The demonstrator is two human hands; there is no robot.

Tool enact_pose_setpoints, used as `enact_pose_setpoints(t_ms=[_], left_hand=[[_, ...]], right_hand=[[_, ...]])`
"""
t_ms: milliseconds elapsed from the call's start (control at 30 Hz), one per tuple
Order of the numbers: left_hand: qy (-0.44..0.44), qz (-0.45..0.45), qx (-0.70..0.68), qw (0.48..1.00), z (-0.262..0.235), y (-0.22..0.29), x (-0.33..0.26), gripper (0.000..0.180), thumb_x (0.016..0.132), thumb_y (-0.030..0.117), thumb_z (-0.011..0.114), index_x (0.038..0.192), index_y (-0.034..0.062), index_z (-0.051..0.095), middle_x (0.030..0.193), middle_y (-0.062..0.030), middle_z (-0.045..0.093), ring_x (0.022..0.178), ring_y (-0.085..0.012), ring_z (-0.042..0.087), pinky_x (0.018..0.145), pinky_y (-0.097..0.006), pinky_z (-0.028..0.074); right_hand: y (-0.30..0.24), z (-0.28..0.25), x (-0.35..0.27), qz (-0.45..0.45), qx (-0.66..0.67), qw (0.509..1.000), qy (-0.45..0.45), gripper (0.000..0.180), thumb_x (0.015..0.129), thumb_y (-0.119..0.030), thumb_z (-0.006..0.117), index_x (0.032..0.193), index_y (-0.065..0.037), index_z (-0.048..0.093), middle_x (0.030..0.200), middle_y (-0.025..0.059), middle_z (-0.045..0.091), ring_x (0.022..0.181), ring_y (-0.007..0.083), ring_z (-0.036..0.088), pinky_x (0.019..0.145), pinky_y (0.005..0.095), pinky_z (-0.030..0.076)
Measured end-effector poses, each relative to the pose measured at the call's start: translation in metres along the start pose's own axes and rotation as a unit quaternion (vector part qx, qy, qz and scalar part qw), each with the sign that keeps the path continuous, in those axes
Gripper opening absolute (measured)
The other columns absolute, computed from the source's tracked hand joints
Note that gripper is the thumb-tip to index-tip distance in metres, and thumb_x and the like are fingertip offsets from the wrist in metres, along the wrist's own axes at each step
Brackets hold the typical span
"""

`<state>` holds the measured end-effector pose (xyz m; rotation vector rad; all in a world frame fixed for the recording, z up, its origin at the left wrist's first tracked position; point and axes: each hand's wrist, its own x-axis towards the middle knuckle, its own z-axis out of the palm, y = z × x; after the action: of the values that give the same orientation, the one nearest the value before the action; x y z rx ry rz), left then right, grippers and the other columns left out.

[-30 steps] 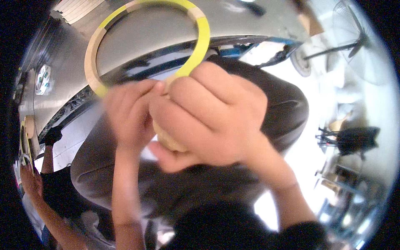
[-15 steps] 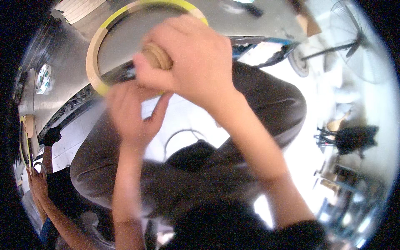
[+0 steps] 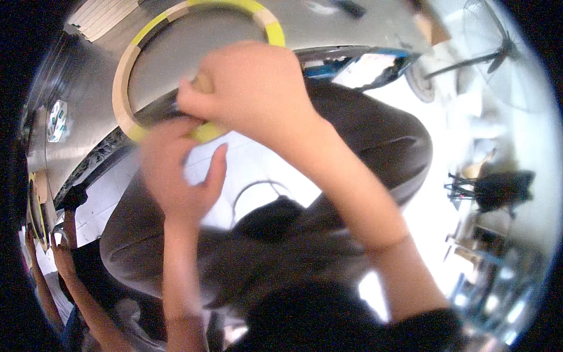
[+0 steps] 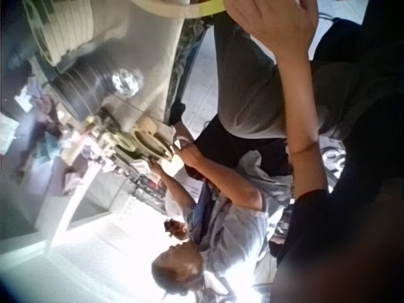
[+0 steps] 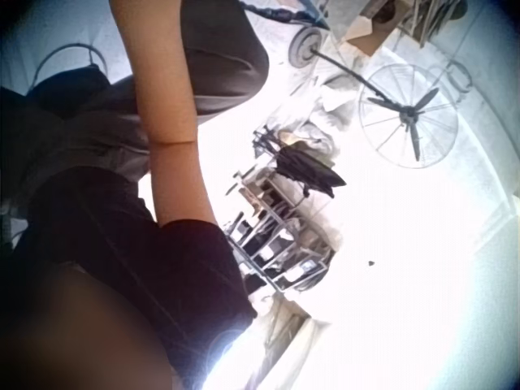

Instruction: The recorder is applying masking tape to wooden rings at specific intervals.

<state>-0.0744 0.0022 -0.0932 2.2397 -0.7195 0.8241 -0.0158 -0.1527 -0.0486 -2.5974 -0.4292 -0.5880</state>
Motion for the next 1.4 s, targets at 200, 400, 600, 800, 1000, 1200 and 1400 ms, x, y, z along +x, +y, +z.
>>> enact_pose_setpoints(t_ms=[200,400,600,800,1000,1200,1400], left_hand=[[-0.098,-0.171,-0.208,0.958,0.021,0.028,-0.056,0.023,0.086,0.02,0.069,0.1,0.0054,0.057,0.094,-0.0077,0.066,0.077,-0.0223,0.056,0.078,-0.038,0.044],[0.109,-0.487,-0.752,0.43,0.066,0.012,-0.018,0.044,0.103,0.041,0.042,0.129,0.0068,0.051,0.121,-0.0051,0.06,0.109,-0.0183,0.058,0.096,-0.036,0.046],[0.06,-0.323,-0.893,0.307,0.079,-0.006,-0.002,0.05,0.102,0.046,0.043,0.135,0.0094,0.046,0.131,-0.0051,0.054,0.123,-0.0185,0.052,0.104,-0.038,0.042],[0.045,-0.352,-0.82,0.449,0.088,-0.015,-0.006,0.057,0.096,0.046,0.055,0.137,0.0072,0.045,0.132,-0.0075,0.054,0.122,-0.0203,0.052,0.104,-0.039,0.042],[0.076,-0.311,-0.883,0.343,0.095,-0.02,-0.01,0.061,0.094,0.041,0.06,0.139,0.0042,0.042,0.131,-0.0107,0.054,0.121,-0.0226,0.053,0.106,-0.042,0.04],[0.134,-0.332,-0.899,0.252,0.105,-0.012,-0.039,0.055,0.096,0.031,0.056,0.141,0.0027,0.039,0.123,-0.0103,0.058,0.113,-0.0226,0.057,0.101,-0.039,0.045],[0.149,-0.413,-0.845,0.305,0.095,0.026,-0.061,0.048,0.099,0.028,0.048,0.139,0.0019,0.042,0.125,-0.0111,0.057,0.11,-0.022,0.058,0.092,-0.036,0.05]], right_hand=[[0.004,0.002,-0.002,-0.05,-0.045,0.998,0.014,0.043,0.079,-0.045,0.059,0.063,-0.007,0.068,0.063,0.0153,0.064,0.067,0.0336,0.065,0.06,0.0446,0.052],[-0.009,0.0,-0.006,-0.003,-0.063,0.998,-0.02,0.031,0.082,-0.038,0.062,0.079,-0.008,0.067,0.068,0.0122,0.061,0.072,0.0302,0.063,0.063,0.0401,0.05],[-0.011,0.005,-0.01,-0.006,-0.06,0.997,0.044,0.03,0.081,-0.035,0.065,0.071,-0.007,0.067,0.064,0.01,0.059,0.065,0.0261,0.06,0.061,0.0374,0.05],[-0.005,0.007,-0.012,-0.026,-0.04,0.996,0.078,0.029,0.086,-0.03,0.063,0.069,-0.006,0.067,0.064,0.0077,0.06,0.071,0.0246,0.059,0.064,0.0361,0.049],[0.007,-0.015,-0.008,-0.087,0.015,0.984,0.152,0.017,0.09,-0.015,0.061,0.081,-0.002,0.066,0.078,0.0084,0.063,0.071,0.0241,0.06,0.066,0.0357,0.048],[0.011,-0.018,-0.088,0.011,0.176,0.971,0.164,0.022,0.076,-0.007,0.068,0.093,-0.002,0.056,0.096,0.0159,0.058,0.09,0.0332,0.057,0.078,0.0401,0.045],[-0.014,0.014,-0.116,0.093,0.16,0.978,0.097,0.047,0.068,-0.022,0.081,0.101,-0.004,0.053,0.105,0.0183,0.057,0.098,0.0356,0.056,0.083,0.0462,0.046]])
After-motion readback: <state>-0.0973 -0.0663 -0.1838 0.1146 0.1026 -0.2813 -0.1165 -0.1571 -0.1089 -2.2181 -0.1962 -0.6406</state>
